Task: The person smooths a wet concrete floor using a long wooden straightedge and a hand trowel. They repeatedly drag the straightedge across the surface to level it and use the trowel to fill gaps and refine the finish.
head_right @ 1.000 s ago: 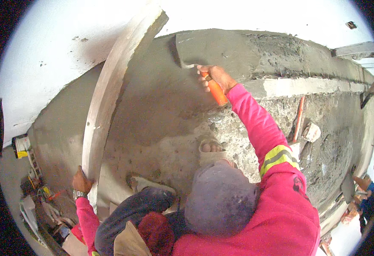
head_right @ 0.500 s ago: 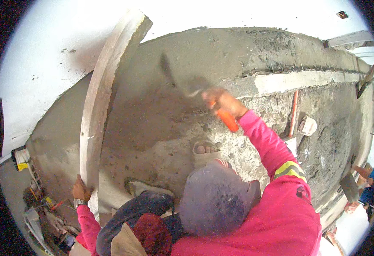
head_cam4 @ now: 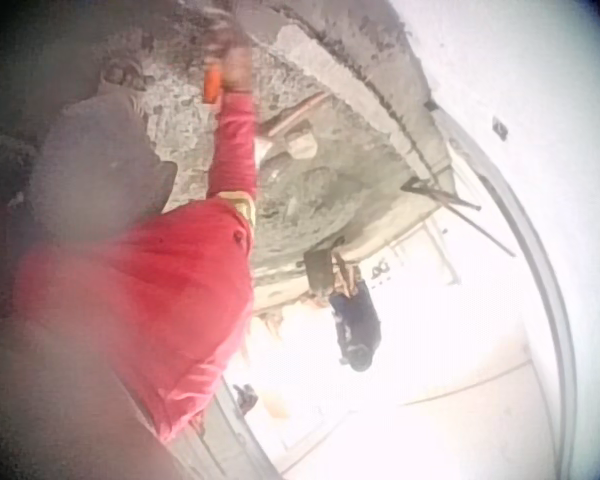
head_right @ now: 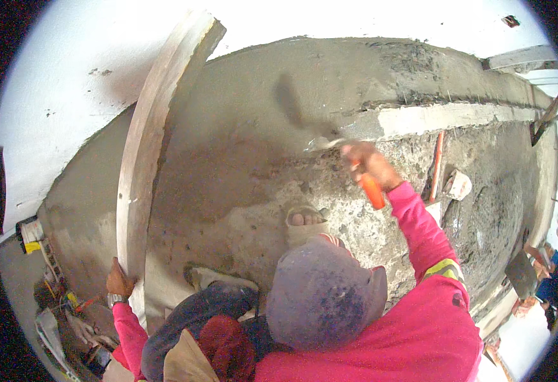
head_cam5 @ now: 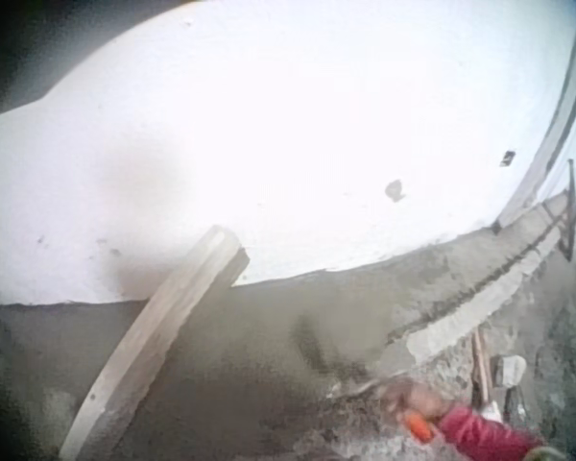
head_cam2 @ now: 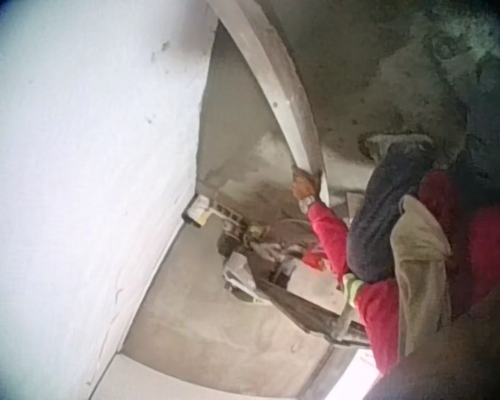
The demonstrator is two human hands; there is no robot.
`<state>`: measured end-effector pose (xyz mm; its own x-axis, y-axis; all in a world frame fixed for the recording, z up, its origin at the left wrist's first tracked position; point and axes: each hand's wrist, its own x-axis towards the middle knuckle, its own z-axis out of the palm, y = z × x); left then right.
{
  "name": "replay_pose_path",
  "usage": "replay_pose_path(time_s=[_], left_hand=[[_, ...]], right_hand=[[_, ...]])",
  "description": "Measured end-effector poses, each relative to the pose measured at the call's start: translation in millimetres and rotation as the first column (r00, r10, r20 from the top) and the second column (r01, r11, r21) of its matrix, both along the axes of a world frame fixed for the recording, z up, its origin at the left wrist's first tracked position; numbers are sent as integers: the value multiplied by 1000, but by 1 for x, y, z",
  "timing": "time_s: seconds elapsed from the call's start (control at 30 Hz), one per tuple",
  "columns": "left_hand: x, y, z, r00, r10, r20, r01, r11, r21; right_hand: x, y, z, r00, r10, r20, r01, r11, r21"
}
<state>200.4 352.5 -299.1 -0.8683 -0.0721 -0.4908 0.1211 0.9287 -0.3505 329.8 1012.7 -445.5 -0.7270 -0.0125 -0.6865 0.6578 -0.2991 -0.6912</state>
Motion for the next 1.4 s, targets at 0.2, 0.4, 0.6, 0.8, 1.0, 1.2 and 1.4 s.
replay_pose_path(time_s=[0.2, 0.4, 0.6, 0.8, 1.0, 1.2, 1.4], left_hand=[[-1, -4, -5, 997, -66, -34, 67, 998, 20], [2, -10, -12, 998, -60, -31, 60, 998, -4], [1, -12, -8, 995, -86, -43, 87, 996, 34], [-3, 5, -2, 999, -33, -23, 33, 999, -2], [1, -7, -10, 996, -69, -63, 69, 998, -7], [2, -19, -9, 991, -124, -54, 125, 992, 1], [-3, -3, -6, 999, -41, -18, 41, 999, 25]], right_hand=[[-24, -115, -14, 861, 508, -28, -495, 849, 184], [14, -69, -29, 995, 58, 86, -61, 997, 37], [27, -13, 18, 971, -195, 135, 191, 981, 44], [-9, -98, -34, 881, 377, -286, -257, 889, 380], [-1, -61, -33, 999, -21, 26, 23, 998, -56], [24, -11, 9, 978, -192, 82, 193, 981, -9], [38, -35, 2, 957, 213, 195, -234, 968, 91]])
